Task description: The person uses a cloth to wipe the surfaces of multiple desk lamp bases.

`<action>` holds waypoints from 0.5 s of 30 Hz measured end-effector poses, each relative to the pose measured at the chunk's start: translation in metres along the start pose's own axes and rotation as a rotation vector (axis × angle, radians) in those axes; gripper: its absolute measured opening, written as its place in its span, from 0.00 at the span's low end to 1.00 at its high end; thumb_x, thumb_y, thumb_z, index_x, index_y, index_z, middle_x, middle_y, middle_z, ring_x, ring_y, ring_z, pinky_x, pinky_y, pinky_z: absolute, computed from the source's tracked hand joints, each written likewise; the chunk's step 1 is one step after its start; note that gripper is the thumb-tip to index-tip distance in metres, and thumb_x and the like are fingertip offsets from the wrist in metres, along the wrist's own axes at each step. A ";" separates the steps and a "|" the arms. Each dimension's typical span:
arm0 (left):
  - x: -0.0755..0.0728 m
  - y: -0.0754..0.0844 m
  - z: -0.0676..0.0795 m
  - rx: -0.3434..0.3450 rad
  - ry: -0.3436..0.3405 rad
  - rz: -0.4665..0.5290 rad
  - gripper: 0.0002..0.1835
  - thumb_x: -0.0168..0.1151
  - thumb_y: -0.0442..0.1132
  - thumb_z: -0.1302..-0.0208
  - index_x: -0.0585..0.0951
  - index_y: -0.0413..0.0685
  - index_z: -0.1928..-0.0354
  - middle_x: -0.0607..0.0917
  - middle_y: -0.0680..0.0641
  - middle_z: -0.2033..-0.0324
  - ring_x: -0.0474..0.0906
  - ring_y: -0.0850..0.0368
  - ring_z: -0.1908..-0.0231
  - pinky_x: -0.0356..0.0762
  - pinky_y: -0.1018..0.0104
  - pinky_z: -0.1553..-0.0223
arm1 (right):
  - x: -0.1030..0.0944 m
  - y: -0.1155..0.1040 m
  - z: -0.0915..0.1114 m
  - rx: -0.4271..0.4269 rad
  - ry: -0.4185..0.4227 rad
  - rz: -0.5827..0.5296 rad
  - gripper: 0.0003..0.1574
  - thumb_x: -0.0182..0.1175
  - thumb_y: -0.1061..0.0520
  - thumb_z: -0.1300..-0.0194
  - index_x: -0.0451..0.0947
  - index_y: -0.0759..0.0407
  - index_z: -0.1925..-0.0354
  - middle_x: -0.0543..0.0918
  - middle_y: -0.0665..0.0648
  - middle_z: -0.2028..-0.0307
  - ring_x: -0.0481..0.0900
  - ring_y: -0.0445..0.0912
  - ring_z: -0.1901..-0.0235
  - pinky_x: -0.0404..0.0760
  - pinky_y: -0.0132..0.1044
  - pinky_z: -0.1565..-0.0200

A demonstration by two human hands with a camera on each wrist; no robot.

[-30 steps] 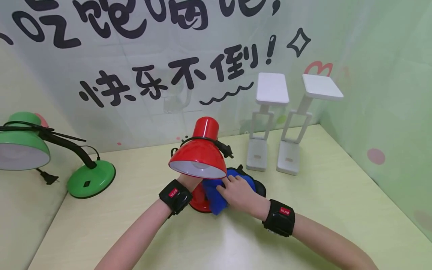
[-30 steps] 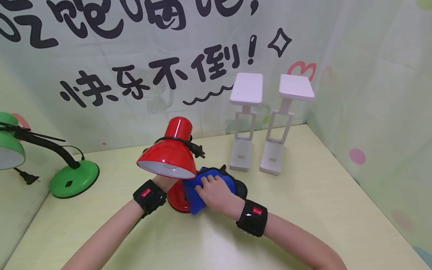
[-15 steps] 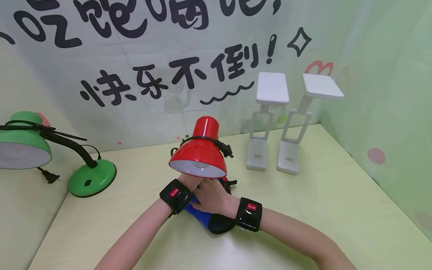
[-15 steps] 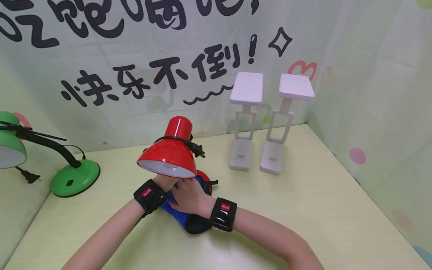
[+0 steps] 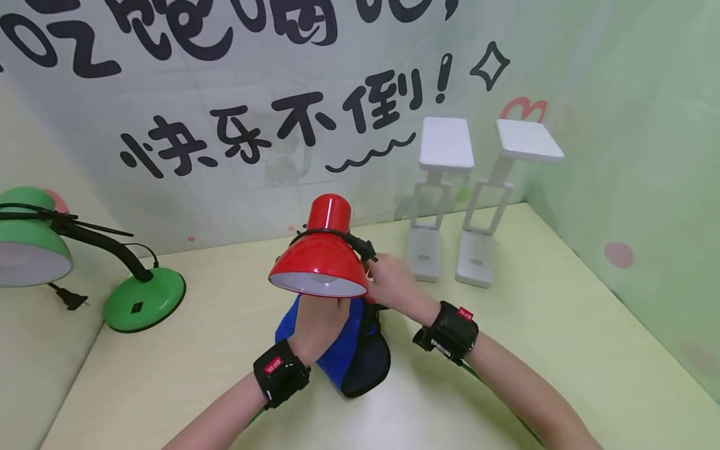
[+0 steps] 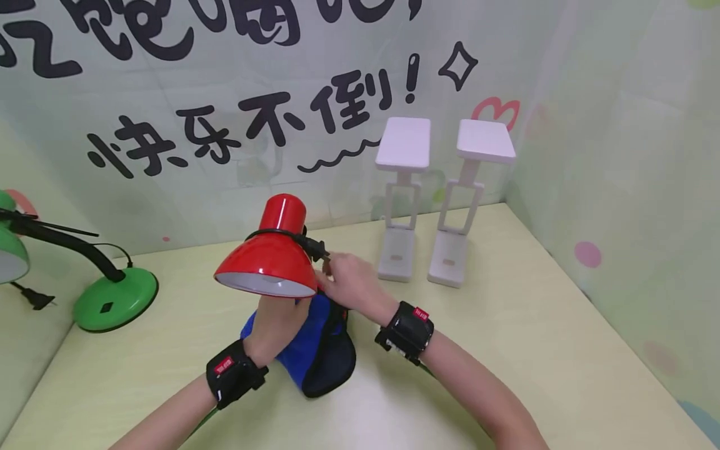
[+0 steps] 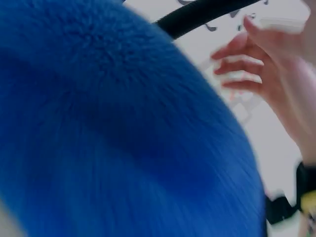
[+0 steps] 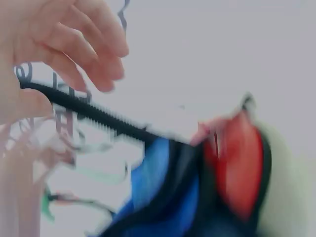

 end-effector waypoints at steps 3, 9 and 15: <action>-0.006 0.000 0.012 -0.085 -0.218 -0.131 0.26 0.64 0.40 0.40 0.69 0.35 0.44 0.79 0.37 0.53 0.77 0.41 0.52 0.79 0.46 0.51 | -0.015 0.006 -0.014 0.000 0.054 -0.064 0.16 0.62 0.59 0.40 0.72 0.63 0.55 0.82 0.60 0.63 0.79 0.48 0.69 0.79 0.34 0.68; -0.007 -0.009 0.020 -0.136 -0.604 -0.247 0.37 0.67 0.50 0.44 0.69 0.43 0.34 0.68 0.32 0.37 0.61 0.25 0.36 0.67 0.26 0.49 | -0.011 0.007 -0.032 -0.106 -0.112 -0.349 0.27 0.60 0.59 0.36 0.67 0.61 0.40 0.83 0.60 0.56 0.81 0.49 0.55 0.78 0.43 0.48; 0.007 -0.011 0.027 -0.066 -0.528 -0.280 0.32 0.67 0.49 0.45 0.74 0.46 0.38 0.70 0.32 0.41 0.68 0.28 0.44 0.75 0.32 0.56 | 0.002 0.007 -0.031 -0.134 -0.153 -0.378 0.09 0.53 0.63 0.32 0.76 0.65 0.57 0.77 0.57 0.74 0.71 0.45 0.70 0.69 0.32 0.61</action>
Point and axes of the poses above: each hand's wrist, its own z-axis away from the middle knuckle, its own x-axis out of the palm, y = z × x, the point moved 1 cm from there along -z, towards the middle knuckle
